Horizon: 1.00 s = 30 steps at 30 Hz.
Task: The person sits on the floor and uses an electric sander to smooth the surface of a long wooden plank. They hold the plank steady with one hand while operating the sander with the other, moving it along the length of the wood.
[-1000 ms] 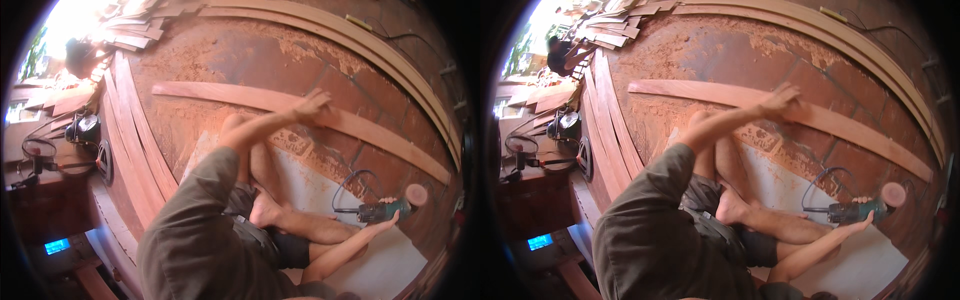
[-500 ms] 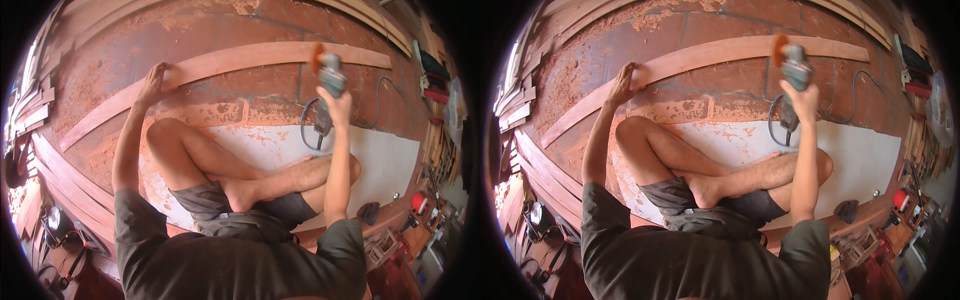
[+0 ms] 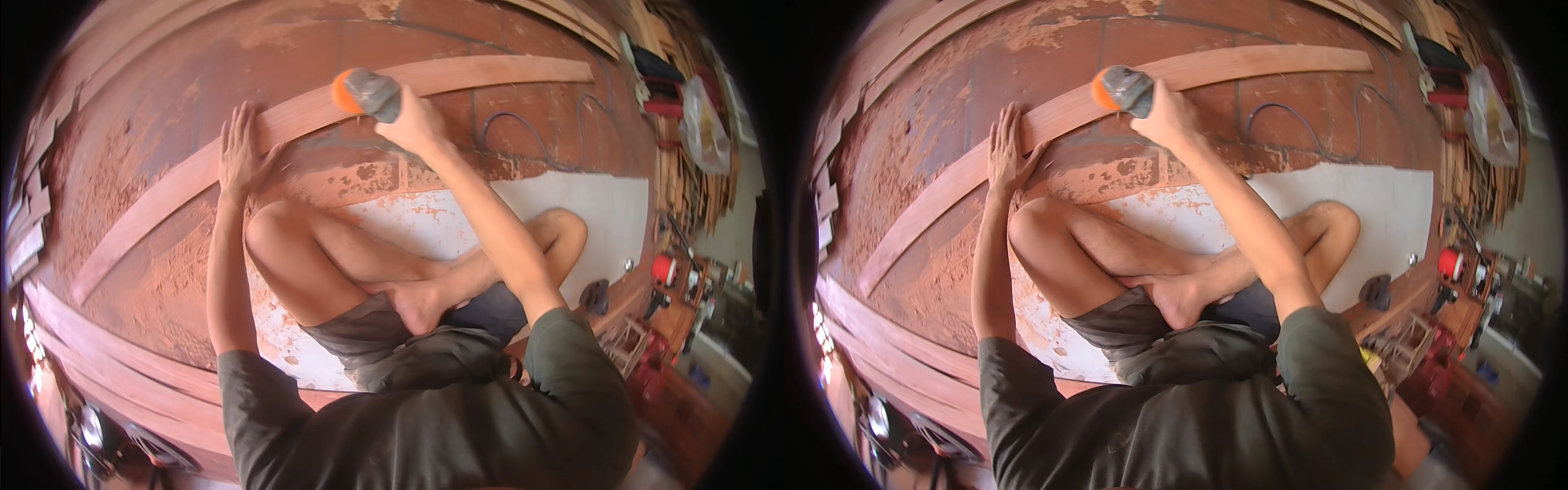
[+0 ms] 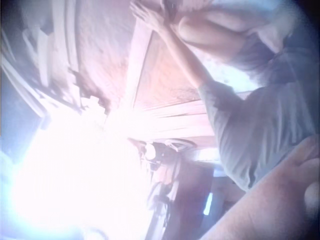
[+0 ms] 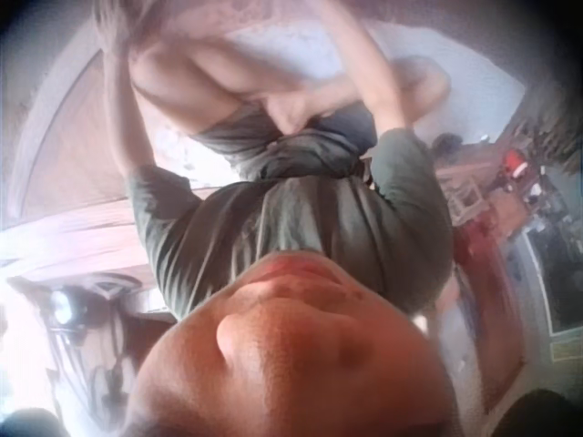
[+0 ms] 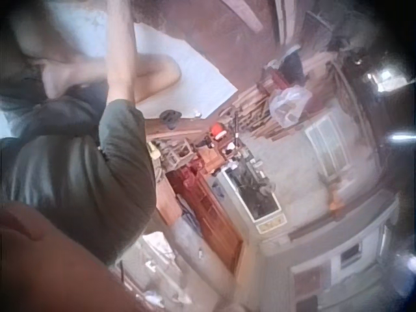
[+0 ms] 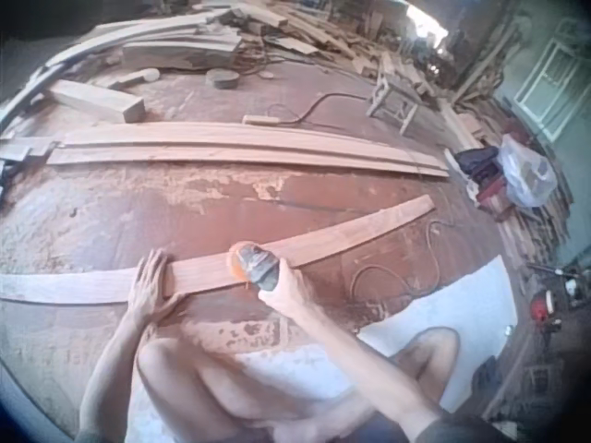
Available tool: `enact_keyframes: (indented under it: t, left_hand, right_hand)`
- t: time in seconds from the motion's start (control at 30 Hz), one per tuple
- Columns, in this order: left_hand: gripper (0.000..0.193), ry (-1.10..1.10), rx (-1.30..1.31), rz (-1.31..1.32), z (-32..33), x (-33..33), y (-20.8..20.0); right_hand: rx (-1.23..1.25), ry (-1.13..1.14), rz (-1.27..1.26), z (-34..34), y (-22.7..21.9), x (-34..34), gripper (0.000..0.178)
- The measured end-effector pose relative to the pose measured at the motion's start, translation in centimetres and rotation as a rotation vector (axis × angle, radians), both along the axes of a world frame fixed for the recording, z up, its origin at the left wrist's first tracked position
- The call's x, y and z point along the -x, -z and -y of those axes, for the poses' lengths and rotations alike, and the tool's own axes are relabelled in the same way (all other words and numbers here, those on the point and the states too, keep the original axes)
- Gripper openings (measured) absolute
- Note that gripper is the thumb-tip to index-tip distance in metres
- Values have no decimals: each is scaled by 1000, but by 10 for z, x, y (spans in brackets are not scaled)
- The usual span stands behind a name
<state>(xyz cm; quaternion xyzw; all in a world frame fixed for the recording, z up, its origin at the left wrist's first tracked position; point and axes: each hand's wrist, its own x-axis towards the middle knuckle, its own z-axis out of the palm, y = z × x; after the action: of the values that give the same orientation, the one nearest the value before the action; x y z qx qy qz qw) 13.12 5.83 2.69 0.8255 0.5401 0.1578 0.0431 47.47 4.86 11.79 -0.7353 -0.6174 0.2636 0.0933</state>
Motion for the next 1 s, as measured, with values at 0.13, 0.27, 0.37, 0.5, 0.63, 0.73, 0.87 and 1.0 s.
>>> enact_keyframes:
  t: [0.13,0.27,0.37,0.5,0.63,0.73,0.87,1.0]
  left_hand:
    - [89,14,-4,43,4,2,4]
    - [84,-2,3,36,5,5,2]
    - [84,1,3,36,4,2,4]
    - [85,-4,20,-19,6,6,4]
    - [90,20,40,-67,3,-1,0]
    - [96,84,95,-136,-4,12,-1]
    - [105,94,223,-254,-15,16,10]
    - [107,-19,403,-363,-22,-2,1]
  right_hand:
    - [13,-21,26,-11,8,38,64]
    - [61,14,79,-24,3,29,69]
    - [122,148,87,-38,11,-42,79]
    - [97,447,135,-39,-6,-148,58]
    - [72,467,304,-41,0,-209,64]
    - [79,310,236,-36,1,-156,87]
    - [74,91,128,-20,-1,-76,81]
    - [-54,-15,90,-12,14,-64,59]
